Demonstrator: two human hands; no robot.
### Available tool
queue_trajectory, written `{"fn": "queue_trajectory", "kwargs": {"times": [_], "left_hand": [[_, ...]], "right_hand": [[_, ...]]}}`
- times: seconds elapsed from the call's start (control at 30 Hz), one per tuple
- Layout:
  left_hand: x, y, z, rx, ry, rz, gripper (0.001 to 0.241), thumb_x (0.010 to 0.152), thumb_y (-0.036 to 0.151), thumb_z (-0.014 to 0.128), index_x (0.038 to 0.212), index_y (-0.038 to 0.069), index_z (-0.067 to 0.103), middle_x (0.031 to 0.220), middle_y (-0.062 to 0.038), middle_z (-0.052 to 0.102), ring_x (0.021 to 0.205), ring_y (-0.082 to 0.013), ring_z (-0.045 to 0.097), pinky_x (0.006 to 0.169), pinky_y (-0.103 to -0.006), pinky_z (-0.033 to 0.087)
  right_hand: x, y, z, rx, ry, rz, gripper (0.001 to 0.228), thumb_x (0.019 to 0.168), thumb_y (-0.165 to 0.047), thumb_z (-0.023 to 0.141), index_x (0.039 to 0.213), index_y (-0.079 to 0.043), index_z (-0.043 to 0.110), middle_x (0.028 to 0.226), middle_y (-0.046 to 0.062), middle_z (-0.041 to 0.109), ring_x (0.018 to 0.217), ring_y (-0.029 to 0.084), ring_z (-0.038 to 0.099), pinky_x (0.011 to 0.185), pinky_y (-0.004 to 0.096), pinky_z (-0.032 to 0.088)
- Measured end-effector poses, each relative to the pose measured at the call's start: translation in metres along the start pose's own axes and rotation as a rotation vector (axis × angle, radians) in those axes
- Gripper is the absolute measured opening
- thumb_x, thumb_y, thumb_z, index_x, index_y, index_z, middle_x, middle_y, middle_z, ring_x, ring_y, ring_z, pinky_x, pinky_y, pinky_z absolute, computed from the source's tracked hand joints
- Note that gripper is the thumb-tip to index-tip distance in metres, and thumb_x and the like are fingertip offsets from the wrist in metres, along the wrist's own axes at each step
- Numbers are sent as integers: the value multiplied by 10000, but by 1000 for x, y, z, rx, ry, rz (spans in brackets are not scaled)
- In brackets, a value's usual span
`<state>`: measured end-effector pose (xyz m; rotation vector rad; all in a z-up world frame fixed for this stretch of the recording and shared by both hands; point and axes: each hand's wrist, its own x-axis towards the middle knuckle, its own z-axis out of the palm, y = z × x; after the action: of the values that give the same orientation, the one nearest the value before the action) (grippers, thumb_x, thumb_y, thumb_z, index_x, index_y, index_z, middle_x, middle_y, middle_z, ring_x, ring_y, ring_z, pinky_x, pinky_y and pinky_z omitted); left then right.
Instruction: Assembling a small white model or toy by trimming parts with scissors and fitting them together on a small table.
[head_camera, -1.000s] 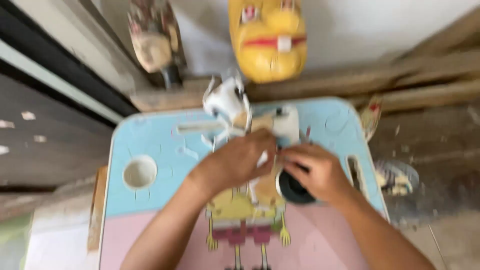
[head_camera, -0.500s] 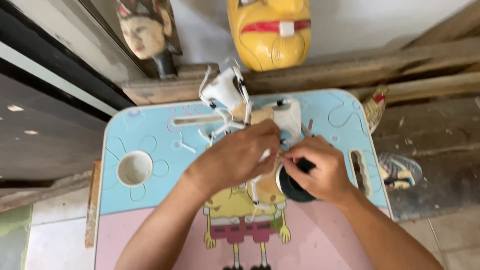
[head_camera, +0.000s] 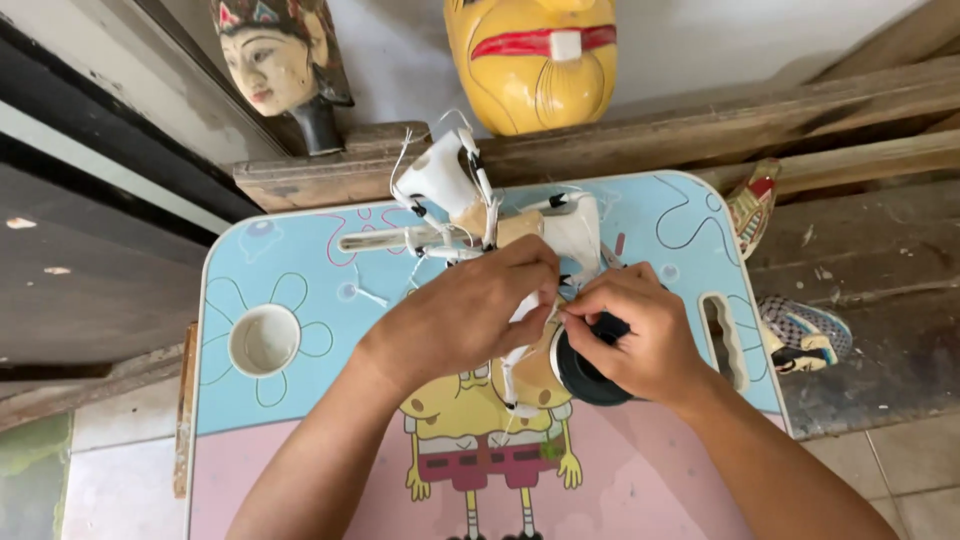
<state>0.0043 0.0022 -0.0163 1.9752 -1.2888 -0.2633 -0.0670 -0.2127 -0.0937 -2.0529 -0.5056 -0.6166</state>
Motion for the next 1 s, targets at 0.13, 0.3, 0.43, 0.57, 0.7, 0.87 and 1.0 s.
{"fn": "queue_trajectory", "kwargs": {"times": [0.13,0.3,0.43,0.57,0.7,0.87,1.0], "left_hand": [[-1,-4,9,-8,20,4,89,939,80,631,951,-8,629,961,-181,607,826,-416,689,707,-439,593],[3,-2,0,-11,9,-30,83,930,59,649,965,-14,667,989,-183,627,878,-377,715,766,-426,605],[0,-3,2,6,30,-39,81,916,57,662,966,-5,653,1020,-185,623,918,-400,709,790,-438,600],[1,0,0,0,61,-58,119,906,86,687,979,2,648,1131,-194,598,1041,-415,690,872,-457,596],[2,2,-5,-63,40,-89,105,878,69,702,949,1,665,1191,-216,574,1141,-448,662,949,-493,573],[-1,2,-1,-101,20,-125,83,884,70,689,942,13,668,1196,-195,572,1128,-401,678,955,-467,574],[-1,9,-6,-127,22,-74,105,874,62,700,947,-3,663,1171,-229,590,1104,-448,671,941,-491,576]], "right_hand": [[-1,-6,-6,-43,-56,25,124,809,-62,818,875,-93,719,695,0,664,686,187,686,819,294,431],[-1,-6,-8,-76,-173,87,468,795,-89,757,1255,-108,670,924,-18,750,817,124,698,859,293,350],[2,-15,-4,-164,-202,48,477,826,-63,758,1291,-43,652,936,30,747,838,178,698,873,342,338],[1,-9,0,-180,-206,79,494,859,-122,785,1330,-68,643,902,25,738,872,169,699,876,346,321],[-6,6,2,-189,-244,67,571,806,-235,846,1339,-157,658,896,-17,725,885,174,706,886,353,332],[-10,12,5,-128,-216,70,463,851,-222,818,1293,-186,686,871,-43,723,857,149,716,866,321,336],[-14,22,5,-190,-188,-23,300,880,-246,794,1171,-200,739,924,-38,705,877,169,702,867,330,347]]}}
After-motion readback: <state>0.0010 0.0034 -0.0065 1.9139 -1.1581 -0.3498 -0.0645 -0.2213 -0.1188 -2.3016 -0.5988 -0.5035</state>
